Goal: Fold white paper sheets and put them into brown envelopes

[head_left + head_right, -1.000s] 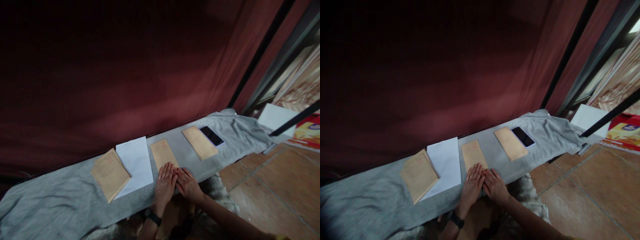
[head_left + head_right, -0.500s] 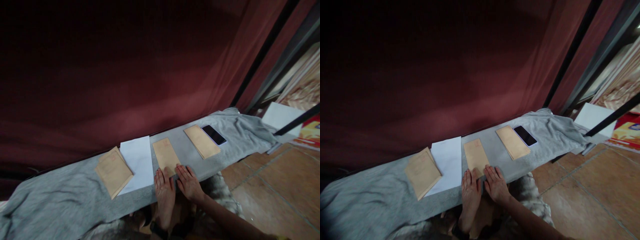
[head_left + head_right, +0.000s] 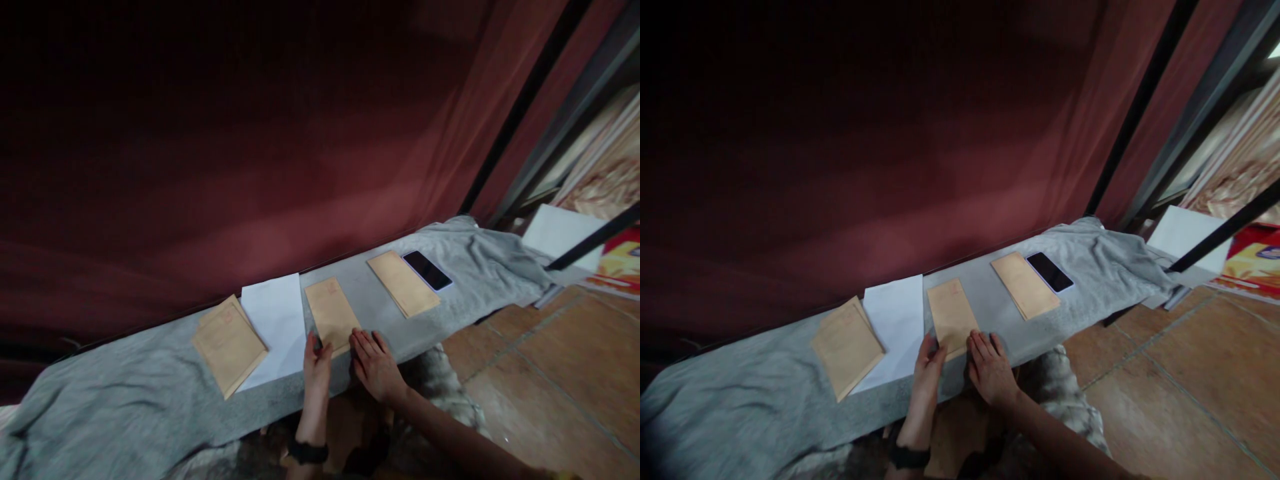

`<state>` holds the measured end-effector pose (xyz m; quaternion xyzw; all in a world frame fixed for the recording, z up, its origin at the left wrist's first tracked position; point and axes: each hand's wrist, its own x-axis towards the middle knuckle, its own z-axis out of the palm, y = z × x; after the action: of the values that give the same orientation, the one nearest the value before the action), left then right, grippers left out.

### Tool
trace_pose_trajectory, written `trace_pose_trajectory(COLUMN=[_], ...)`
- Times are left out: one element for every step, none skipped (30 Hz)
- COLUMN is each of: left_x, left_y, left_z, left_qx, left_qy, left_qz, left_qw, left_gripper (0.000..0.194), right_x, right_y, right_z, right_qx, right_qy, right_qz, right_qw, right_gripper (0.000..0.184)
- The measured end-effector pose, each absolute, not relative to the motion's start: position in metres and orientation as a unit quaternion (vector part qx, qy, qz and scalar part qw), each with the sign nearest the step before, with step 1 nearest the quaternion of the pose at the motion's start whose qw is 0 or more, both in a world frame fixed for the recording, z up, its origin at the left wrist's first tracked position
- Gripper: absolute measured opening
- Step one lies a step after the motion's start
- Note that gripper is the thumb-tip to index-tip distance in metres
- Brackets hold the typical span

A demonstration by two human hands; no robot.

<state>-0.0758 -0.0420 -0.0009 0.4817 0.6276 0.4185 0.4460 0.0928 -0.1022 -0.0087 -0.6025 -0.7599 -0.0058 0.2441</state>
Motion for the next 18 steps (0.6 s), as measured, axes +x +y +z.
trace_pose_trajectory(left_x=[-0.076, -0.077, -0.076, -0.075, -0.072, -0.069, -0.065, -0.061, -0.056, -0.052, -0.049, -0.046, -0.043, -0.041, -0.040, -0.039, -0.037, -0.035], left_y=[-0.041, -0.041, -0.041, -0.041, -0.042, -0.043, -0.044, -0.045, -0.046, -0.047, -0.049, -0.050, -0.051, -0.052, -0.053, -0.054, -0.054, -0.055], left_z=[0.003, 0.007, 0.011, 0.016, 0.020, 0.025, 0.030, 0.035, 0.040, 0.044, 0.048, 0.050, 0.052, 0.052, 0.051, 0.049, 0.046, 0.043], left_qx=[0.440, 0.408, 0.388, 0.379, 0.378, 0.382, 0.388, 0.393, 0.396, 0.395, 0.392, 0.387, 0.382, 0.378, 0.376, 0.375, 0.373, 0.369], left_qy=[0.639, 0.645, 0.642, 0.632, 0.617, 0.601, 0.585, 0.571, 0.560, 0.551, 0.541, 0.533, 0.527, 0.526, 0.530, 0.536, 0.540, 0.542], left_qz=[0.418, 0.415, 0.416, 0.422, 0.432, 0.445, 0.456, 0.464, 0.470, 0.474, 0.477, 0.479, 0.478, 0.473, 0.463, 0.452, 0.442, 0.434], left_qw=[0.472, 0.495, 0.514, 0.528, 0.538, 0.543, 0.547, 0.551, 0.556, 0.562, 0.571, 0.580, 0.590, 0.597, 0.603, 0.607, 0.612, 0.618], left_gripper=[0.056, 0.056, 0.056, 0.057, 0.058, 0.058, 0.058, 0.058, 0.059, 0.060, 0.062, 0.063, 0.064, 0.065, 0.065, 0.066, 0.066, 0.066], right_x=[0.093, 0.093, 0.093, 0.093, 0.094, 0.095, 0.096, 0.098, 0.101, 0.104, 0.108, 0.111, 0.114, 0.115, 0.116, 0.116, 0.114, 0.112], right_y=[-0.102, -0.101, -0.100, -0.098, -0.095, -0.092, -0.089, -0.085, -0.081, -0.077, -0.072, -0.068, -0.064, -0.061, -0.059, -0.058, -0.058, -0.059], right_z=[-0.008, -0.007, -0.006, -0.005, -0.004, -0.002, -0.001, 0.001, 0.003, 0.006, 0.008, 0.011, 0.013, 0.015, 0.018, 0.020, 0.021, 0.023], right_qx=[-0.603, -0.604, -0.606, -0.607, -0.609, -0.612, -0.617, -0.623, -0.630, -0.635, -0.641, -0.643, -0.642, -0.636, -0.628, -0.616, -0.602, -0.586], right_qy=[-0.759, -0.758, -0.757, -0.755, -0.754, -0.752, -0.749, -0.743, -0.736, -0.723, -0.702, -0.667, -0.621, -0.573, -0.525, -0.481, -0.441, -0.406], right_qz=[-0.002, 0.003, 0.008, 0.012, 0.015, 0.018, 0.022, 0.029, 0.043, 0.069, 0.109, 0.167, 0.233, 0.291, 0.343, 0.389, 0.432, 0.470], right_qw=[0.245, 0.246, 0.246, 0.247, 0.246, 0.244, 0.242, 0.241, 0.246, 0.262, 0.292, 0.337, 0.385, 0.427, 0.461, 0.487, 0.506, 0.520], right_gripper=[0.055, 0.054, 0.054, 0.055, 0.056, 0.056, 0.056, 0.054, 0.051, 0.047, 0.044, 0.040, 0.038, 0.042, 0.049, 0.056, 0.061, 0.065])
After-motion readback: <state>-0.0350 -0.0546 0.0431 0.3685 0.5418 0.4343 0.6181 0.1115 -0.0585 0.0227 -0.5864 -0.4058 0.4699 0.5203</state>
